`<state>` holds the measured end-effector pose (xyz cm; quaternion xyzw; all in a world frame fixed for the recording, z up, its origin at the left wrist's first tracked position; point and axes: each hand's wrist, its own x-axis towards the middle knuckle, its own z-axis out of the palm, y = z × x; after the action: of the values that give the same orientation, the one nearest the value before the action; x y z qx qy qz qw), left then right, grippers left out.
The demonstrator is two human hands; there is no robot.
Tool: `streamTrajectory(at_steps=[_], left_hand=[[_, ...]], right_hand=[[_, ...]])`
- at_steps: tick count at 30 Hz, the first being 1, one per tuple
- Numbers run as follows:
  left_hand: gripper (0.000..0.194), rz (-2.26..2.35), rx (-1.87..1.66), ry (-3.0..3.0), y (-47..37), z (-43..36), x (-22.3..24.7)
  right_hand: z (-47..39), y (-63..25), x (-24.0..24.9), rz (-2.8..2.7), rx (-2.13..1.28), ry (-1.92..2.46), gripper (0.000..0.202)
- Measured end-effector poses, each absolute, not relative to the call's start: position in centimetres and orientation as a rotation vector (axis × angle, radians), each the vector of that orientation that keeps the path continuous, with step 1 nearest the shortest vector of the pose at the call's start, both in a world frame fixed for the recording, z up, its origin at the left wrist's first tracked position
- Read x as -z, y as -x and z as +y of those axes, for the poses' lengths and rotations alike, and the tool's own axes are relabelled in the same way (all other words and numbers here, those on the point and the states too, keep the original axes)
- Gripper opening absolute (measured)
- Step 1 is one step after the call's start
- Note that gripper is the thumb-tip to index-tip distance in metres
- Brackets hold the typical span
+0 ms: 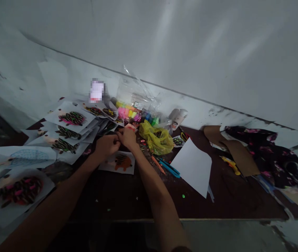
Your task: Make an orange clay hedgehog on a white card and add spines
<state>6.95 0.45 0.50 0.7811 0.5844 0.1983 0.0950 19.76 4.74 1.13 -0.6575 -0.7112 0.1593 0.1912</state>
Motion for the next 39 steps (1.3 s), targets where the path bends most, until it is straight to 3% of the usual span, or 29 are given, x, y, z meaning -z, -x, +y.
streamTrajectory(at_steps=[15,24,29,35,39], left_hand=[[0.028,1.751,-0.456,-2.332,-6.3,0.9,-0.3],[0.027,1.788,-0.496,-2.272,-6.3,0.9,-0.2],[0.028,1.802,-0.706,-2.354,-6.1,1.0,0.3],[0.026,1.685,-0.719,-2.398,-6.1,1.3,0.8],[0.026,1.585,-1.035,-2.182,-6.5,2.1,1.1]], right_hand=[[6.6,-18.5,-0.9,-1.967,-0.42,1.999,0.01],[5.9,-19.5,-0.8,-1.957,-0.475,1.902,0.02],[7.2,-17.7,-0.2,-1.932,-0.463,1.947,0.017],[5.2,-20.8,-0.3,-1.902,-0.416,1.917,0.017],[3.2,-22.8,-0.7,-1.888,-0.429,1.807,0.013]])
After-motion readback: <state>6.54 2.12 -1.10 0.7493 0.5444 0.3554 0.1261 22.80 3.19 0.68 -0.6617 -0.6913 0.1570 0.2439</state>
